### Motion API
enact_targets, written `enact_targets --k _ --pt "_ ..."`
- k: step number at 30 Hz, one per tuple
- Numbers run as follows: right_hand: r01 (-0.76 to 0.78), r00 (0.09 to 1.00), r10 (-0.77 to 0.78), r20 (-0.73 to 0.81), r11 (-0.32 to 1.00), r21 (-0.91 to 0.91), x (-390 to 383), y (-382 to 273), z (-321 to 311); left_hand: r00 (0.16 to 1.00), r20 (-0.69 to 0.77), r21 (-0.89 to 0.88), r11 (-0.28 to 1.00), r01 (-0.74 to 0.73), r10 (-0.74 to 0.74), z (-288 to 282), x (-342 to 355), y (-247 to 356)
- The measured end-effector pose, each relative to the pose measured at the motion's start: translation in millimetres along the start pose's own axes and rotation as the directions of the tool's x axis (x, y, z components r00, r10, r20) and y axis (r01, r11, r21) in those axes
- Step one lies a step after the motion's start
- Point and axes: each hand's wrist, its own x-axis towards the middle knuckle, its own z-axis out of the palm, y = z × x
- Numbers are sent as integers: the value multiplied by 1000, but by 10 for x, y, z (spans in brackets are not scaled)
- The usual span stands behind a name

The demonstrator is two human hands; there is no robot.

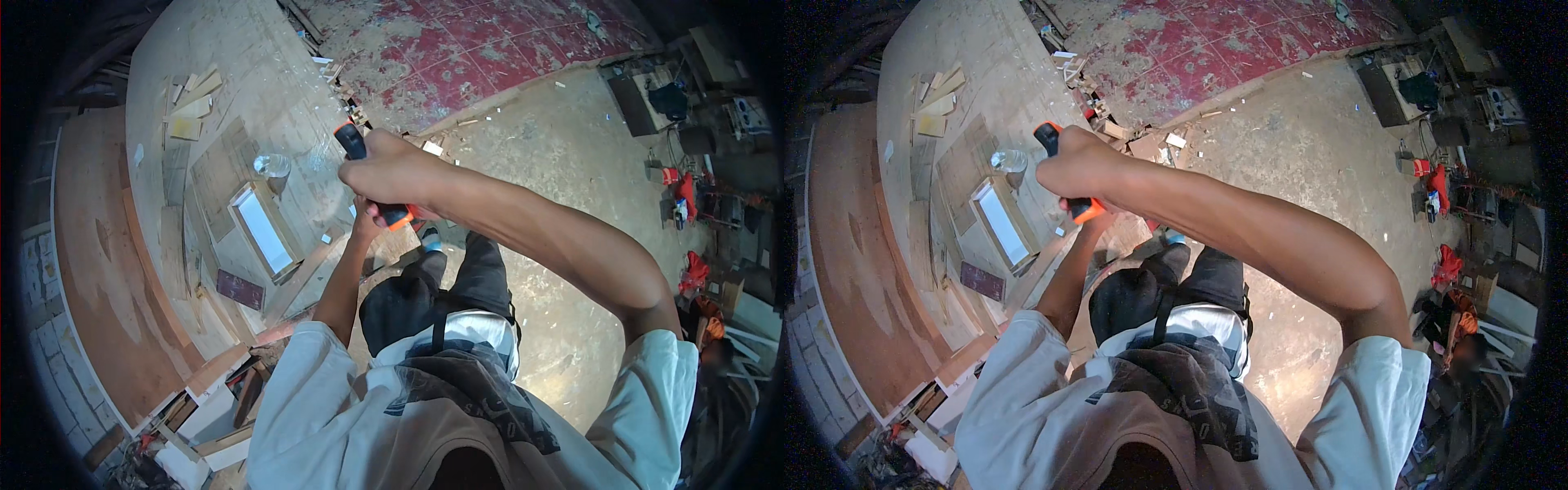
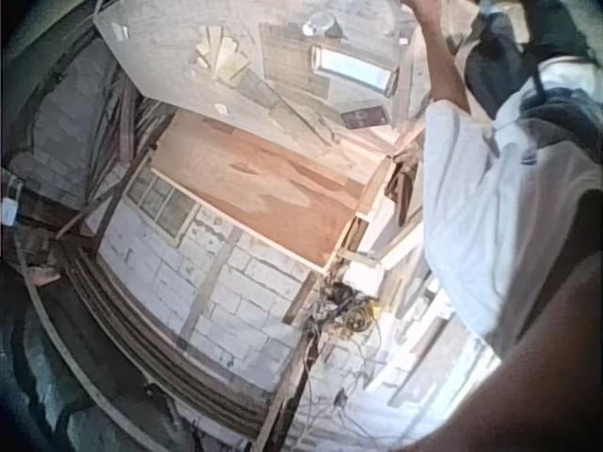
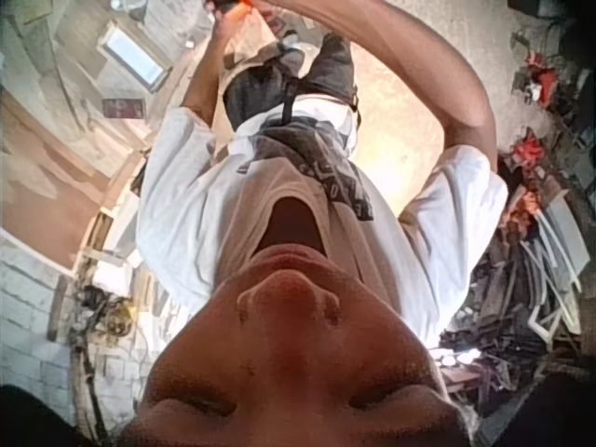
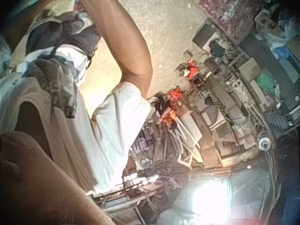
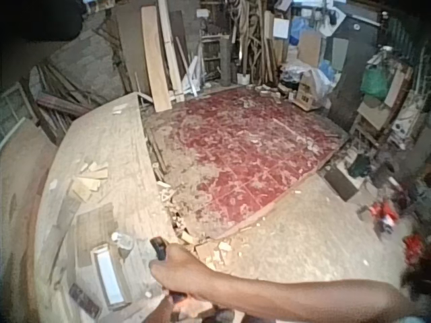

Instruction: The person cuts a piece of white board using a hand saw while holding the board in place by hand.

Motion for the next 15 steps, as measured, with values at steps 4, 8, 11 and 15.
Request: enact_targets --k 4,8,11,15 --pt "31 999 -31 -15 1000 -1 257 -45 15 953 162 -141 950 278 -255 36 -121 -131" --pt "-33 987 36 -156 999 19 891 808 -292 983 115 -35 989 145 -140 -124 121 282" --pt "-88 985 96 -142 994 62 1400 1391 -382 980 152 -28 990 136 -131 -223 153 246" --pt "-117 952 104 -286 993 -26 1783 1909 -250 980 150 -5 991 132 -130 -190 156 271"
